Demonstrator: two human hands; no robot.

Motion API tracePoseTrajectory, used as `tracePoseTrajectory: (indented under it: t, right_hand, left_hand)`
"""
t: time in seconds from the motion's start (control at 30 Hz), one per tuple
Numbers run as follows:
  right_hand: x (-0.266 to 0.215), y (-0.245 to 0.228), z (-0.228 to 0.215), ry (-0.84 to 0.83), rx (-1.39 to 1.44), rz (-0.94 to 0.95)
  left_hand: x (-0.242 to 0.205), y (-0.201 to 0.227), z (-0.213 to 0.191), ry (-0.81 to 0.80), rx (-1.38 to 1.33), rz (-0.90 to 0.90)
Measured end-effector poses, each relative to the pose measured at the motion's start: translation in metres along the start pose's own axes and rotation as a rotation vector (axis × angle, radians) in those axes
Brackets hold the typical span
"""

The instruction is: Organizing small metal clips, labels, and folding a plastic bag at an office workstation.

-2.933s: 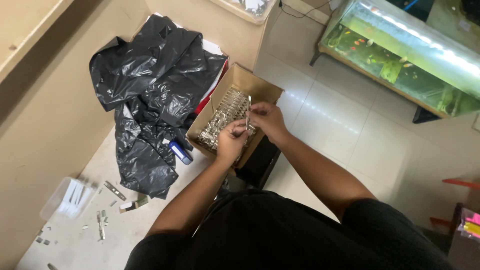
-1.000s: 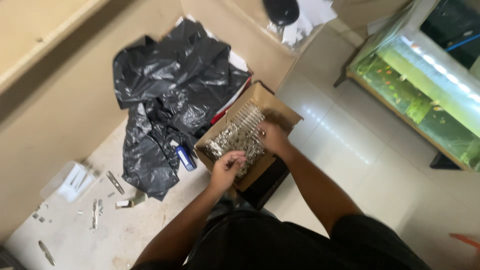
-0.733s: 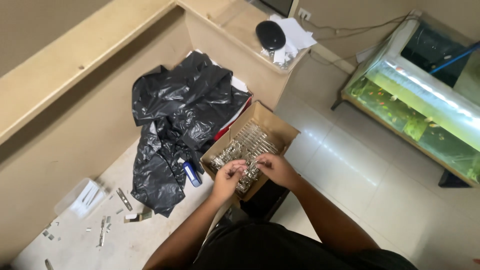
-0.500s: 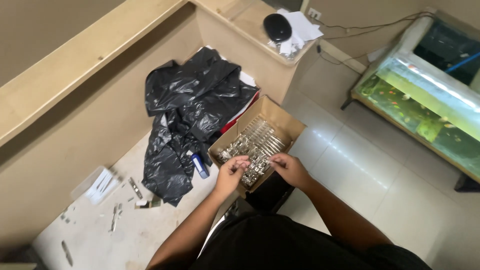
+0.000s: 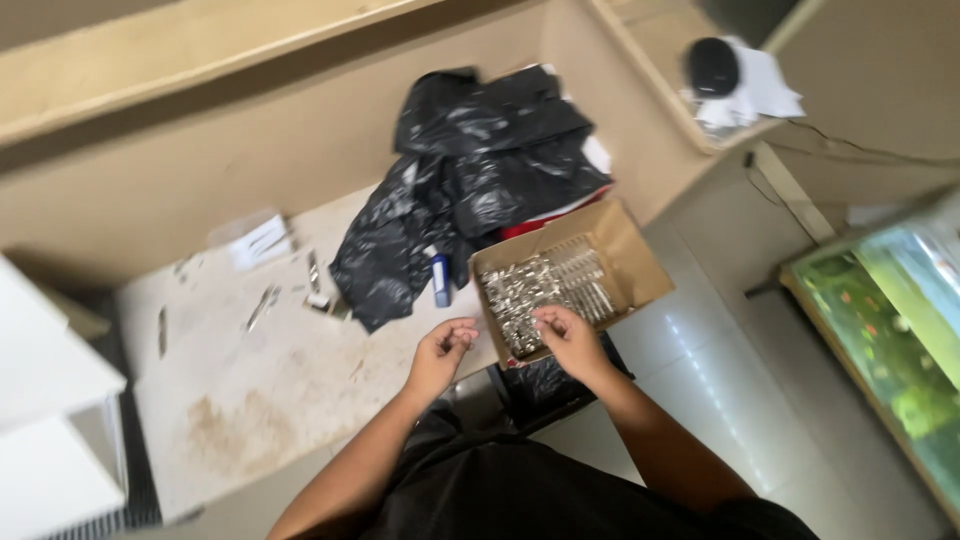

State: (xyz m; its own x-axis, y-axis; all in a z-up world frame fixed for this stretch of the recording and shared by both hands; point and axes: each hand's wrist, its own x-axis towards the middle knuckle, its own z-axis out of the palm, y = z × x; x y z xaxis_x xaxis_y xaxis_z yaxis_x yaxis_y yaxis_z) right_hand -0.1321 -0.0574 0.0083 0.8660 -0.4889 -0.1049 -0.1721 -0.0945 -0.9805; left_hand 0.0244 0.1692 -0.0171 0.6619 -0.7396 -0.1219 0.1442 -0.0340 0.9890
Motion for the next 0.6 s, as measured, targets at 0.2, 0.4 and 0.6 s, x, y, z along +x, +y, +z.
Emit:
tracePoseTrajectory:
  t: [0.2, 0.4, 0.6]
  right_hand:
    - [0.031, -0.015, 0.045, -0.127, 0.075, -0.081]
    - [0.026, -0.040, 0.121, -0.248, 0.043, -0.034]
    - [0.020, -0.053, 0.216, -0.258, -0.018, -0.046]
  left_hand:
    - [-0.033, 0.018, -0.024, 0.112, -0.040, 0.006]
    - [-0.065, 0.034, -0.081, 0.232, -0.049, 0.020]
    - [-0.115, 0.026, -0.177, 0.288, -0.079, 0.034]
